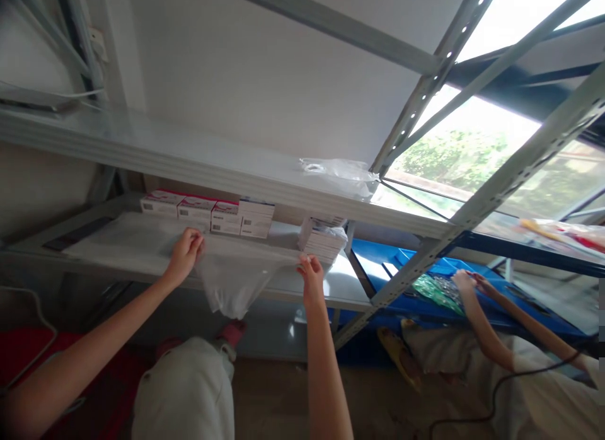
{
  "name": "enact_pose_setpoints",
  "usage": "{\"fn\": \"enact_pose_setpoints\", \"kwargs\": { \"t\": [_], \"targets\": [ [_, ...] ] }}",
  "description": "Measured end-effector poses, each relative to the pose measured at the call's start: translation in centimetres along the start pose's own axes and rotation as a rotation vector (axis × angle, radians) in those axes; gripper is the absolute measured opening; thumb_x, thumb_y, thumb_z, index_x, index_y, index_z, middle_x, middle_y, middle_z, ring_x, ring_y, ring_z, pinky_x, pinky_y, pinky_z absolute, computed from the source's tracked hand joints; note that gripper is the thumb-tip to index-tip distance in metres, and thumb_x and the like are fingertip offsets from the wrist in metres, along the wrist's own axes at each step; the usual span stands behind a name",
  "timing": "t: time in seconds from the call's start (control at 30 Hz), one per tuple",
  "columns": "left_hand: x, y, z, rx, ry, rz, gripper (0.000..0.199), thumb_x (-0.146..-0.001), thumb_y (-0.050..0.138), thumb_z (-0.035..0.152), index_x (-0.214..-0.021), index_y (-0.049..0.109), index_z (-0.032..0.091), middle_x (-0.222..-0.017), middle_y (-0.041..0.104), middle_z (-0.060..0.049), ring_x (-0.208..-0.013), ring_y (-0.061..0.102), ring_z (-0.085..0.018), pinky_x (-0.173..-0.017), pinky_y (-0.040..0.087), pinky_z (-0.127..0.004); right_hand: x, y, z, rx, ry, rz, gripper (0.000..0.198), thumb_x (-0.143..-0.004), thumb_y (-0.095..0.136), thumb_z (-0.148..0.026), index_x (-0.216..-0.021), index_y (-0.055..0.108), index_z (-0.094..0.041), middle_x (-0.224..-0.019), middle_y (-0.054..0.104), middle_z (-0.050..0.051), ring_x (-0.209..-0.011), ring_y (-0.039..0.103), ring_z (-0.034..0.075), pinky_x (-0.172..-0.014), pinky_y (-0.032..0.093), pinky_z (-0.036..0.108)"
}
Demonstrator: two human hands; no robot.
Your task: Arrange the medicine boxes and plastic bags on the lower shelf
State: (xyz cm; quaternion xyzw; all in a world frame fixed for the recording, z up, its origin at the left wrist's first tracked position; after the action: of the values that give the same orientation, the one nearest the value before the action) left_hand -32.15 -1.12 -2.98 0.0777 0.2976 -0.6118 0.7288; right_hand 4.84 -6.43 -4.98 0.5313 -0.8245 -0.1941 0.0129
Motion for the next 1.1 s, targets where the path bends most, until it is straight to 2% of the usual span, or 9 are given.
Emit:
{"fn": "enact_pose_setpoints", "kwargs": {
  "t": [0.1, 0.27, 0.37, 0.47, 0.57, 0.7, 0.8, 0.93, 1.1],
  "targets": [
    [0.0, 0.9, -0.5, -0.194, 0.027, -0.016, 0.014, -0.089, 0.038, 0.035, -0.085, 0.044, 0.023, -0.057, 0.049, 0.004, -0.051, 0.052, -0.017, -0.055, 0.036, -0.025, -0.9, -0.8, 2.6, -0.054, 0.139, 0.044, 0.025, -0.059, 0.071, -0.036, -0.069, 0.053, -0.021, -0.060, 0.058, -0.004, -0.048, 0.055, 0.009, -0.042, 0.044, 0.019],
    [-1.8, 4.2, -4.0, -0.393, -0.006, -0.204, 0.010, -0.089, 0.042, 0.025, -0.090, 0.051, 0.023, -0.063, 0.057, 0.000, -0.060, 0.058, -0.019, -0.058, 0.035, -0.025, -3.2, -2.2, 7.3, 0.084, 0.312, 0.118, 0.026, -0.057, 0.074, -0.032, -0.062, 0.052, -0.019, -0.049, 0.054, -0.005, -0.034, 0.043, 0.006, -0.028, 0.029, 0.016],
    [-3.7, 5.6, -6.8, -0.385, -0.098, -0.254, 0.010, -0.087, 0.047, 0.022, -0.090, 0.056, 0.020, -0.062, 0.059, -0.001, -0.062, 0.059, -0.020, -0.062, 0.038, -0.026, -4.9, -2.2, 8.5, 0.144, 0.293, 0.127, 0.028, -0.057, 0.075, -0.034, -0.064, 0.053, -0.018, -0.057, 0.059, -0.001, -0.042, 0.053, 0.009, -0.035, 0.040, 0.018],
    [-4.8, 5.8, -8.6, -0.372, -0.204, -0.208, 0.012, -0.086, 0.050, 0.023, -0.088, 0.060, 0.017, -0.070, 0.063, -0.004, -0.070, 0.061, -0.020, -0.069, 0.041, -0.028, -6.1, -1.3, 8.9, 0.121, 0.216, 0.084, 0.030, -0.064, 0.067, -0.042, -0.080, 0.057, -0.019, -0.075, 0.062, 0.002, -0.062, 0.063, 0.014, -0.052, 0.053, 0.026],
    [-4.7, 4.8, -7.4, -0.386, -0.169, -0.064, 0.017, -0.085, 0.055, 0.026, -0.096, 0.060, 0.014, -0.095, 0.061, -0.010, -0.083, 0.061, -0.021, -0.079, 0.043, -0.030, -5.3, -1.4, 9.5, 0.308, 0.148, 0.083, 0.050, -0.068, 0.059, -0.050, -0.108, 0.054, -0.021, -0.104, 0.061, 0.009, -0.083, 0.064, 0.017, -0.063, 0.054, 0.031],
    [-1.3, 2.4, -2.3, -0.440, 0.085, 0.155, 0.022, -0.093, 0.045, 0.031, -0.107, 0.055, 0.017, -0.108, 0.051, -0.011, -0.087, 0.058, -0.019, -0.083, 0.045, -0.031, -0.7, -0.8, 10.6, 0.457, 0.010, 0.033, 0.075, -0.064, 0.061, -0.055, -0.126, 0.045, -0.017, -0.129, 0.049, 0.017, -0.099, 0.059, 0.020, -0.083, 0.049, 0.035],
    [2.1, 3.7, -0.3, -0.583, 0.211, -0.083, 0.024, -0.093, 0.045, 0.040, -0.095, 0.056, 0.019, -0.096, 0.052, -0.005, -0.079, 0.058, -0.017, -0.072, 0.047, -0.027, 3.3, 0.7, 11.1, 0.505, -0.003, -0.027, 0.072, -0.072, 0.054, -0.059, -0.128, 0.044, -0.015, -0.126, 0.052, 0.018, -0.095, 0.061, 0.022, -0.084, 0.047, 0.036],
    [5.7, 6.5, -0.2, -0.687, 0.425, -0.445, 0.020, -0.089, 0.055, 0.035, -0.104, 0.055, 0.020, -0.104, 0.051, -0.004, -0.083, 0.058, -0.016, -0.073, 0.046, -0.026, 6.0, 4.6, 9.0, 0.703, -0.129, -0.109, 0.068, -0.074, 0.059, -0.054, -0.132, 0.043, -0.022, -0.126, 0.055, 0.012, -0.097, 0.060, 0.023, -0.082, 0.045, 0.037],
    [5.5, 7.2, -1.6, -0.735, 0.476, -0.446, 0.010, -0.092, 0.050, 0.019, -0.094, 0.059, 0.019, -0.095, 0.052, -0.003, -0.085, 0.057, -0.016, -0.075, 0.045, -0.026, 5.7, 7.2, 8.4, 0.901, -0.189, -0.130, 0.035, -0.078, 0.056, -0.045, -0.104, 0.065, -0.022, -0.093, 0.068, 0.005, -0.088, 0.062, 0.022, -0.079, 0.042, 0.034]
  ]
}}
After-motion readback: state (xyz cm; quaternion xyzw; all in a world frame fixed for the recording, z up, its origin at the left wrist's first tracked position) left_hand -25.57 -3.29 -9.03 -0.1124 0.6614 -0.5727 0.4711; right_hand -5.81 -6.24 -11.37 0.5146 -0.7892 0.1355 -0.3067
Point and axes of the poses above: each hand's wrist, its own x-axis away from the middle knuckle, its own y-axis out of the palm, z = x × y, the point moved 9 cm from there along -x, towards the middle knuckle
